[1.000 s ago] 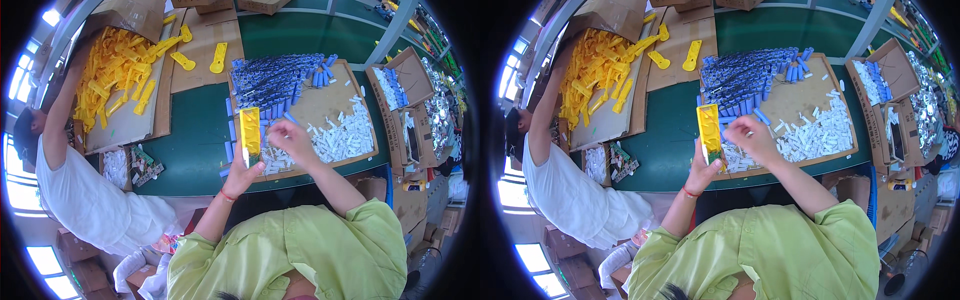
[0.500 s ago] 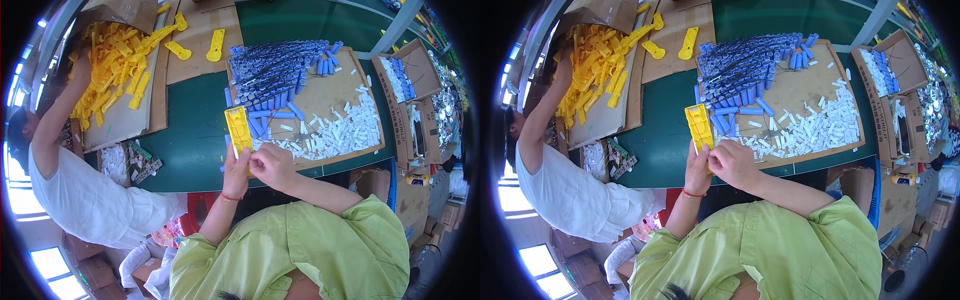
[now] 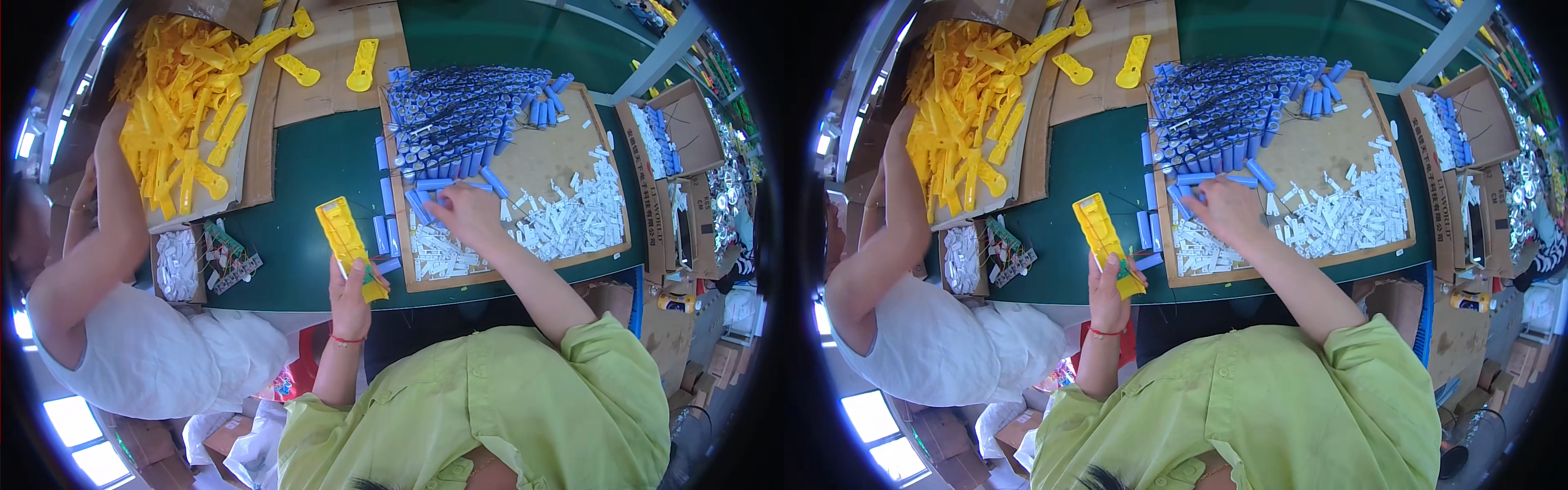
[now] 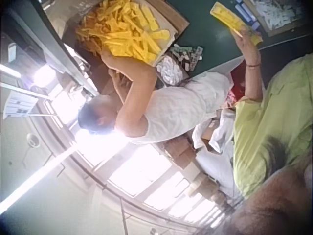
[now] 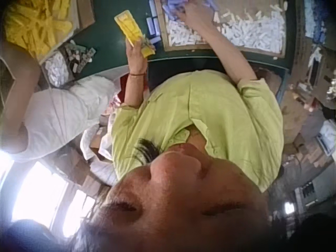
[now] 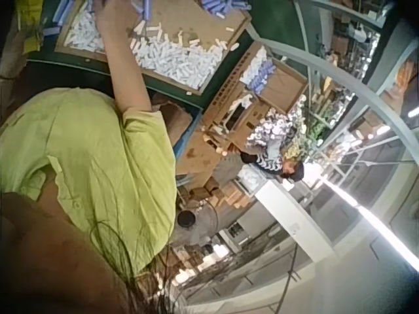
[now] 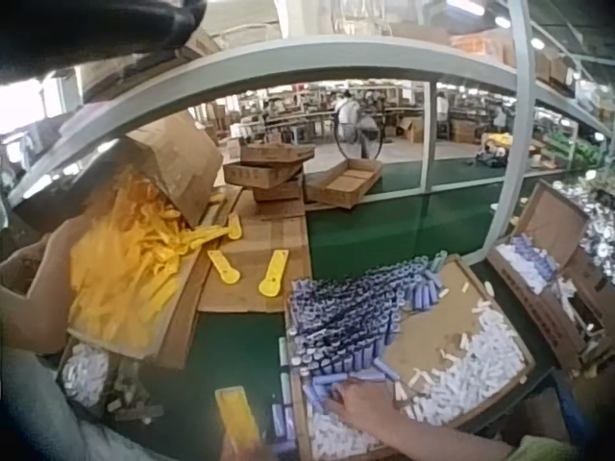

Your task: The person assembles flashlights by inserting circuit boards, batteries, and covers into plastic flashlight casings by hand, then placing the assembled flashlights onto the table.

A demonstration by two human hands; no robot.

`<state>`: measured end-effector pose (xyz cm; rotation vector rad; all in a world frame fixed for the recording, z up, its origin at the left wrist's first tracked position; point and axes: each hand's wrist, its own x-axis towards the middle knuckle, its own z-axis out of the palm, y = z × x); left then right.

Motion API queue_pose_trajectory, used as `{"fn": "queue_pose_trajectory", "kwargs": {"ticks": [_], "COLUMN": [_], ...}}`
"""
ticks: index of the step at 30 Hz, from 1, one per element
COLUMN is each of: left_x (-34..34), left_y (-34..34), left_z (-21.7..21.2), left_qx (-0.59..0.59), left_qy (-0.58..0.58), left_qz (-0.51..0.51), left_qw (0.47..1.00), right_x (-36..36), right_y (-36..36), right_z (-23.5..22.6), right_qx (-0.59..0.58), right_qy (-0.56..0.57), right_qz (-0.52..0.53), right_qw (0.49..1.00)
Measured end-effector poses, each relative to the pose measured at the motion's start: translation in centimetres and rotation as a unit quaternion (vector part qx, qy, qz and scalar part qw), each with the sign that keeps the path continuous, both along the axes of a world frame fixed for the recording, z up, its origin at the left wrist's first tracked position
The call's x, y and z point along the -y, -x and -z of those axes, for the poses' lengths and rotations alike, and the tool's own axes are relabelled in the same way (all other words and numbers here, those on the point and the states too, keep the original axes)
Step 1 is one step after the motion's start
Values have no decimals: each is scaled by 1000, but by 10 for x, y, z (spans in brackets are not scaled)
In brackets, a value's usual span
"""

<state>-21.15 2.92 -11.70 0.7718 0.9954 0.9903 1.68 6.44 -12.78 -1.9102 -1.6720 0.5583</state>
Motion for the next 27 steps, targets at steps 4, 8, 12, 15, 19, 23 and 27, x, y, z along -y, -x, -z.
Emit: {"fn": "queue_pose_trajectory", "kwargs": {"ticks": [4, 8, 12, 15, 19, 23, 27], "left_x": [1, -3, -10, -6, -3, 0, 0], "left_y": [-20, -27, -35, -39, -54, -57, -63], "left_z": [1, 6, -1, 2, -6, -15, -17], "left_qx": [2, 17, 57, 73, 37, 61, 49], "left_qy": [-14, 9, 31, 46, 19, 47, 35], "left_qz": [21, 22, 62, 116, 167, 200, 195], "left_qw": [1000, 1000, 996, 989, 985, 977, 979], "right_x": [-12, -1, 20, 28, 14, 17, 20], "right_y": [14, -3, -18, -9, -10, -17, -17], "right_z": [-3, -21, -31, -65, -77, -64, -59], "right_qx": [138, 138, 31, 124, 325, 325, 341], "right_qy": [94, 131, -50, -313, -353, -377, -383], "right_qz": [-55, -61, -117, -213, -335, -367, -315], "right_qw": [984, 980, 991, 917, 811, 786, 799]}}
